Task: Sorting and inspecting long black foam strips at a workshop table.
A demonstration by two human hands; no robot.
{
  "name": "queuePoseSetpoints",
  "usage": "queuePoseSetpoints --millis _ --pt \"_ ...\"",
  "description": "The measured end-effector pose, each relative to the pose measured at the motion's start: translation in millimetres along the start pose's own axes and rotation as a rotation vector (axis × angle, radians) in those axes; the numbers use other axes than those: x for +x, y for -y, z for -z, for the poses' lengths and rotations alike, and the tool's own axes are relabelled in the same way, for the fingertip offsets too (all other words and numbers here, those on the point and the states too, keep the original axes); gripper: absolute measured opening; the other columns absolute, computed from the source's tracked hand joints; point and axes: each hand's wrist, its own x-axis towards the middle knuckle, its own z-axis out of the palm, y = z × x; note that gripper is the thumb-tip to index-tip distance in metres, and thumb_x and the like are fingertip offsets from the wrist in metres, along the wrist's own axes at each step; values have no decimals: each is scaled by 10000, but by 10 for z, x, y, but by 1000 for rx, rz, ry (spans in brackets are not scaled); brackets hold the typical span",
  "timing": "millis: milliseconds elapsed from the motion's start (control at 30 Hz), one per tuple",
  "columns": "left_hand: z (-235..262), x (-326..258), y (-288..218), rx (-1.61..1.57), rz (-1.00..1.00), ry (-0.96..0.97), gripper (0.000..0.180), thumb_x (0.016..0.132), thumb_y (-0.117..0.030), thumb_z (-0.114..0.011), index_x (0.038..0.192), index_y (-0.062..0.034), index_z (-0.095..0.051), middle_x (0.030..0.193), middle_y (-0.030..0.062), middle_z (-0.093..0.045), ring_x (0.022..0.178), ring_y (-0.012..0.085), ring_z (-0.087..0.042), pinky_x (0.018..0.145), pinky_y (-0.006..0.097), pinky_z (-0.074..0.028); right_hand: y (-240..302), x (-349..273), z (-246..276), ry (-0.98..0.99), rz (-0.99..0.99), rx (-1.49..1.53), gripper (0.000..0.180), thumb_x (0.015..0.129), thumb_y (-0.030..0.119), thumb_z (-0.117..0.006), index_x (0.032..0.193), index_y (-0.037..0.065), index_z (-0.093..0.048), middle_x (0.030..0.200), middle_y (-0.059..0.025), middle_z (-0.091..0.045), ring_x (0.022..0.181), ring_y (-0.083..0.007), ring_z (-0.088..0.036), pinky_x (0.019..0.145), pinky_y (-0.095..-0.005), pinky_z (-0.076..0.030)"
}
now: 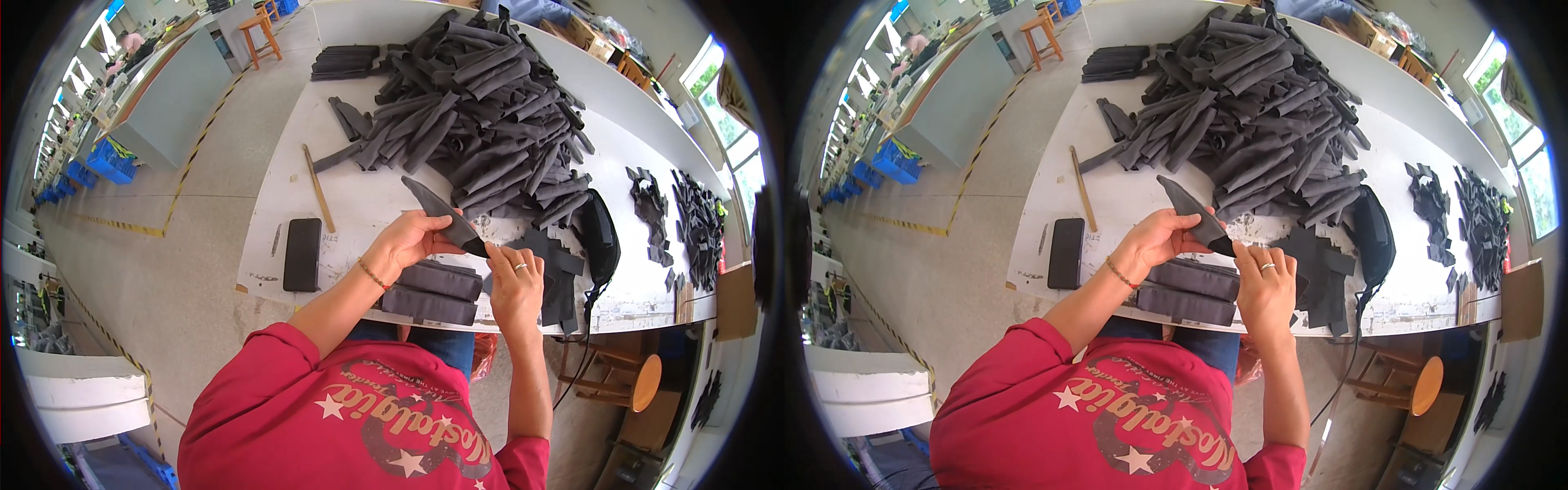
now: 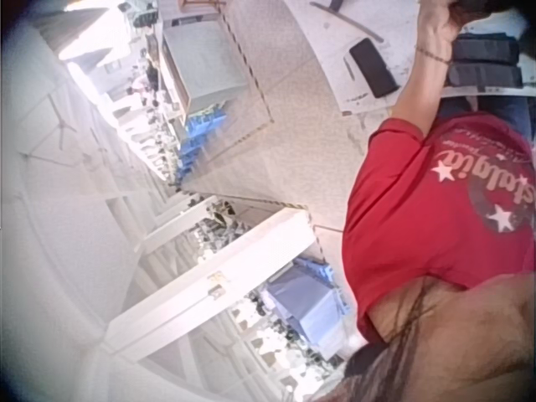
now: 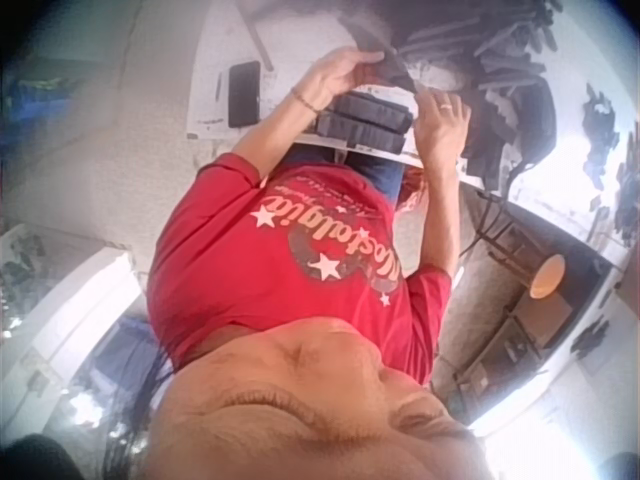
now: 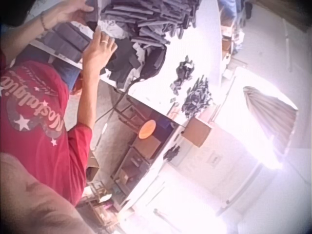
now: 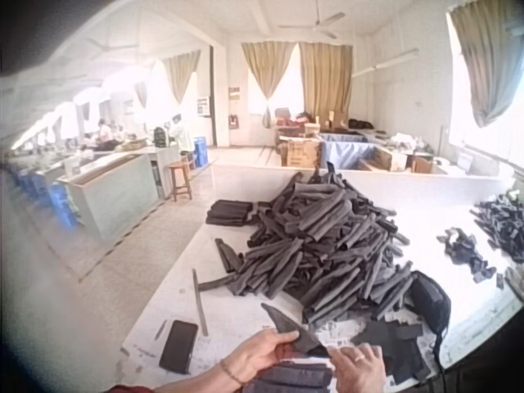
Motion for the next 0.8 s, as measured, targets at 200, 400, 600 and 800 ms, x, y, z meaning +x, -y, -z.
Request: queuePoseSetpoints --millis 200,400,600,800 --pt "-317 -165 65 117 -116 -75 297 952 -86 -530 1234 10 -521 1161 224 -626 1036 319 -655 852 440 -583 103 -1 -69 -32 43 -138 359 776 41 -676 1132 22 -633 977 -56 -612 862 -229 -576 769 -370 -430" --pt "-543 -236 196 247 -513 18 485 933 -84 -596 1368 -4 -397 1212 170 -608 1138 265 -592 996 423 -471 249 -7 -241 -159 -130 201 540 805 51 -696 1302 0 -491 1075 -152 -594 929 -334 -561 819 -432 -425" --pt "-535 -149 363 35 -446 93 232 994 -221 -530 1087 -8 -550 981 147 -689 1057 237 -631 965 367 -475 412 73 -465 -192 -62 307 360 780 20 -704 1089 3 -520 1041 -221 -586 942 -416 -557 825 -472 -438" --pt "-357 -178 236 53 -502 -22 217 999 -243 -516 1049 -35 -549 1066 207 -677 1112 297 -614 993 428 -459 366 -191 -368 -37 -145 261 293 787 49 -714 1018 21 -536 1046 -180 -555 940 -370 -569 790 -458 -464"
